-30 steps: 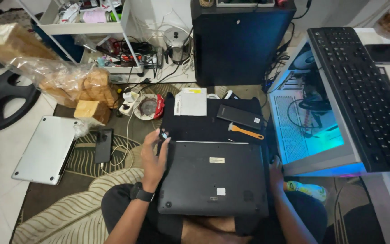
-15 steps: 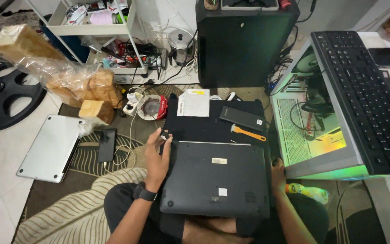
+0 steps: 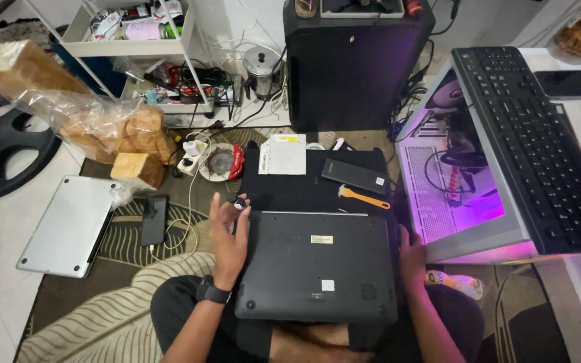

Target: Disassembling a laptop by removing screws from the bottom cover, prying the cover off, and manipulating internal components.

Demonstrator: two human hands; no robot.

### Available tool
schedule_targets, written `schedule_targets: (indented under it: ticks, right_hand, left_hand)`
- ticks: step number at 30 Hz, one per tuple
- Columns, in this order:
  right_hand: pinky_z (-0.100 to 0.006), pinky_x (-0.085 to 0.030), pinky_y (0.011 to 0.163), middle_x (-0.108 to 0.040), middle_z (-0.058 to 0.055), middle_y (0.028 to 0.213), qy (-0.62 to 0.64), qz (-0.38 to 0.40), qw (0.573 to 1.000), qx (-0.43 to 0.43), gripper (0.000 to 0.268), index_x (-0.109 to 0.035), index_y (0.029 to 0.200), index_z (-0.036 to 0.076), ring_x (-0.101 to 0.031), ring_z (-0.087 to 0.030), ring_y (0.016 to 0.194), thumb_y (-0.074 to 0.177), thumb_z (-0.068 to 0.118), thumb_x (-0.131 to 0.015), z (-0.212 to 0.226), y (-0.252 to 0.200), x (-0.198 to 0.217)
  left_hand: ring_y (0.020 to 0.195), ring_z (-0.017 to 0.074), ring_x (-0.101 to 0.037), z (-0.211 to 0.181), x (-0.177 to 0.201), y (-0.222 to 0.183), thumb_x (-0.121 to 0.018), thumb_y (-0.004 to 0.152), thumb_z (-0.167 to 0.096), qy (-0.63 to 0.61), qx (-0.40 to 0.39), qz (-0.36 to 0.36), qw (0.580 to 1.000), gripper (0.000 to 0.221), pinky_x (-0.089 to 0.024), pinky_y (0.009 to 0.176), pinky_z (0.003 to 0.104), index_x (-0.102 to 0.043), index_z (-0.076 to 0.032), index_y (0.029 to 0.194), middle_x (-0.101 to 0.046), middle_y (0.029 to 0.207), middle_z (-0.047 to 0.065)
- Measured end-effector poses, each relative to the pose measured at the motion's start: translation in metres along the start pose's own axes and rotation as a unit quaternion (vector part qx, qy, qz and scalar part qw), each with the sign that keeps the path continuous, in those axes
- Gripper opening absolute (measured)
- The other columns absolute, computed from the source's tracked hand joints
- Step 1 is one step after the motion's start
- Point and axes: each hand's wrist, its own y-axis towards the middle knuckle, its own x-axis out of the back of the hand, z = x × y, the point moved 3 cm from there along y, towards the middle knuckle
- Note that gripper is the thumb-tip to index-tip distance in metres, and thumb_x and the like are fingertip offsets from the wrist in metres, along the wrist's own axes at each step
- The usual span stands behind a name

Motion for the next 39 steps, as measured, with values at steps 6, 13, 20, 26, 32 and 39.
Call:
schedule_targets:
  ticks: [6,13,20,26,32,39]
  right_hand:
    - [-0.043,-0.056,0.089,-0.076,-0.012,0.103,-0.026,-0.129,0.978,0.163,0.02,-0.075,0.124,0.013,-0.073,-0.033,0.099,0.108,0.024,-0.068,0.032,-0.056,0.086]
    - [-0.033,-0.051,0.101,-0.066,-0.019,0.136,0.351,0.103,0.925,0.103,0.053,-0.033,0.15,0.008,-0.07,-0.023,0.111,0.101,0.014,-0.053,0.203,-0.204,0.171]
    - [-0.041,-0.057,0.1,-0.069,-0.025,0.125,0.456,0.174,0.873,-0.016,0.065,-0.032,0.149,0.012,-0.074,-0.03,0.107,0.093,0.01,-0.065,0.214,-0.225,0.158]
    - [-0.05,-0.064,0.083,-0.06,-0.027,0.122,0.48,0.04,0.876,-0.001,0.06,-0.014,0.154,0.018,-0.07,-0.035,0.085,0.107,0.015,-0.051,0.192,-0.182,0.151]
    - [-0.041,-0.065,0.081,-0.063,-0.023,0.116,0.391,0.034,0.917,0.064,0.058,-0.013,0.154,0.015,-0.071,-0.026,0.096,0.11,0.012,-0.05,0.205,-0.182,0.128]
    - [-0.042,-0.066,0.094,-0.064,-0.021,0.114,0.404,0.071,0.909,0.077,0.061,-0.005,0.157,0.022,-0.071,-0.028,0.102,0.113,0.011,-0.047,0.207,-0.166,0.113]
  left_hand:
    - [0.094,0.0244,-0.069,-0.034,0.006,0.006,-0.071,0.097,-0.001,-0.033,0.051,-0.042,0.997,0.039,-0.059,0.083,0.037,-0.058,0.003,0.133,-0.069,0.113,0.021]
    - [0.07,0.0122,-0.07,-0.108,-0.057,-0.101,-0.067,0.097,-0.022,-0.227,0.318,0.237,0.889,0.042,-0.053,0.083,0.026,-0.061,-0.01,0.137,-0.068,0.112,0.005]
    - [0.102,0.0163,-0.07,-0.142,-0.05,-0.124,-0.064,0.1,-0.013,-0.336,0.356,0.313,0.814,0.02,-0.056,0.089,0.029,-0.054,-0.008,0.118,-0.073,0.11,0.012]
    - [0.147,0.0475,-0.029,-0.125,0.006,-0.081,-0.076,0.091,-0.026,0.04,0.06,0.383,0.921,0.043,-0.01,0.118,0.069,-0.063,-0.015,0.13,-0.038,0.158,0.02]
    - [0.152,0.056,-0.001,-0.094,0.02,-0.083,-0.086,0.08,-0.041,0.202,0.049,0.455,0.866,0.089,0.008,0.111,0.078,-0.046,-0.018,0.156,-0.014,0.169,0.027]
    - [0.156,0.0477,0.0,-0.068,0.012,-0.073,-0.087,0.077,-0.049,0.187,0.033,0.435,0.88,0.091,0.009,0.116,0.073,-0.049,-0.024,0.155,-0.016,0.171,0.018]
